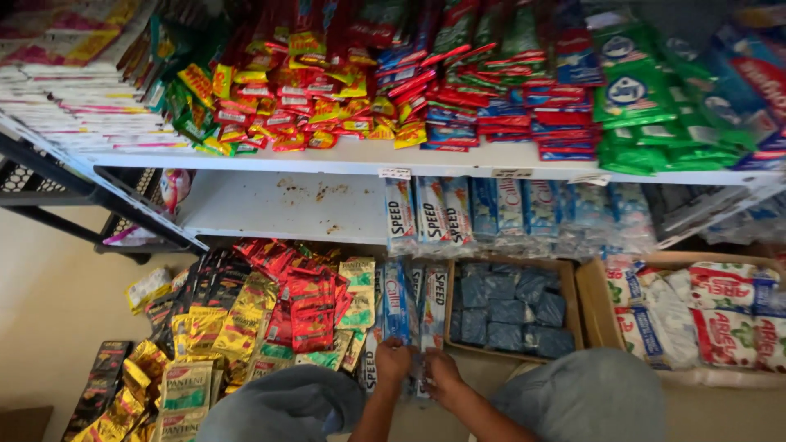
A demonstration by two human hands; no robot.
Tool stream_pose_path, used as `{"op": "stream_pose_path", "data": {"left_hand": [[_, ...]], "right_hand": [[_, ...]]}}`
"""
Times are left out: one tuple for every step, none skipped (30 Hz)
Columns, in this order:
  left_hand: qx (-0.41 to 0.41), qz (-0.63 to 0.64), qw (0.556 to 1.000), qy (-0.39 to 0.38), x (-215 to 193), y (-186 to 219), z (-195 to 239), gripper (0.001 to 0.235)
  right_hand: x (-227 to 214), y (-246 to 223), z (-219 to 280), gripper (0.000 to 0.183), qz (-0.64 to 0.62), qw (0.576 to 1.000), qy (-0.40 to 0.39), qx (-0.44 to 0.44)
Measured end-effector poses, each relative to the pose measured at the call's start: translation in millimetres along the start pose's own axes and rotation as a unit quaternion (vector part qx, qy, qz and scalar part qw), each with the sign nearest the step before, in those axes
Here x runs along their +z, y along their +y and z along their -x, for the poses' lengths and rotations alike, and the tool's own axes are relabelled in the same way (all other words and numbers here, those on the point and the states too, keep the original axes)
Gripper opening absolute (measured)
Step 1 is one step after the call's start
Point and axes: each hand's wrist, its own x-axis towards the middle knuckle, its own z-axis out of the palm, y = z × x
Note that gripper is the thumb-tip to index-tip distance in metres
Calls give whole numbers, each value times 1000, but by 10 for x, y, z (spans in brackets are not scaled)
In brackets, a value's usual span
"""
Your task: Organizing and restocking various product sachets on store shelves.
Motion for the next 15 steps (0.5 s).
{"op": "stream_pose_path", "data": {"left_hand": [[-28, -6, 1000, -9, -86, 315, 185, 22], [-25, -8, 1000, -11, -156, 564, 358, 22], [-27, -49, 998, -11, -213, 826, 515, 21], [-28, -89, 996, -11, -269, 1087, 676, 21], [-23, -91, 995, -14, -239, 1004, 673, 21], [6, -100, 995, -28, -213, 921, 667, 22], [35, -108, 993, -41, -198, 831, 657, 24], [39, -109, 992, -42, -239, 970, 771, 24], [25, -85, 993, -76, -285, 1107, 892, 25], [11, -61, 992, -109, -331, 1243, 1012, 27], [15, -62, 992, -111, -397, 1394, 1171, 27], [-31, -36, 989, -143, -463, 1544, 1326, 26], [-79, -11, 981, -176, -524, 1692, 1489, 26], [-77, -13, 981, -178, -543, 1723, 1554, 26], [-85, -2, 975, -204, -559, 1748, 1622, 24]], "right_hand": [[-44, 70, -120, 32, -46, 999, 3, 26], [-28, 67, -27, 32, -49, 999, 3, 24], [-17, 42, 57, 30, -112, 992, -21, 47], [-7, 18, 143, 28, -175, 981, -45, 68], [-29, -4, 194, 28, -178, 981, -46, 64], [-48, -23, 244, 29, -217, 970, -92, 52], [-56, -38, 288, 30, -254, 956, -139, 41], [-90, -72, 406, 30, -255, 956, -140, 37], [-121, -98, 530, 31, -268, 948, -172, 30], [-151, -124, 650, 33, -280, 938, -203, 24], [-186, -116, 865, 33, -281, 938, -203, 20], [-220, -107, 1075, 31, -293, 936, -192, 23], [-261, -91, 1292, 30, -306, 934, -180, 27], [-313, -59, 1386, 30, -309, 934, -180, 24], [-369, -27, 1478, 30, -313, 937, -155, 9]]}}
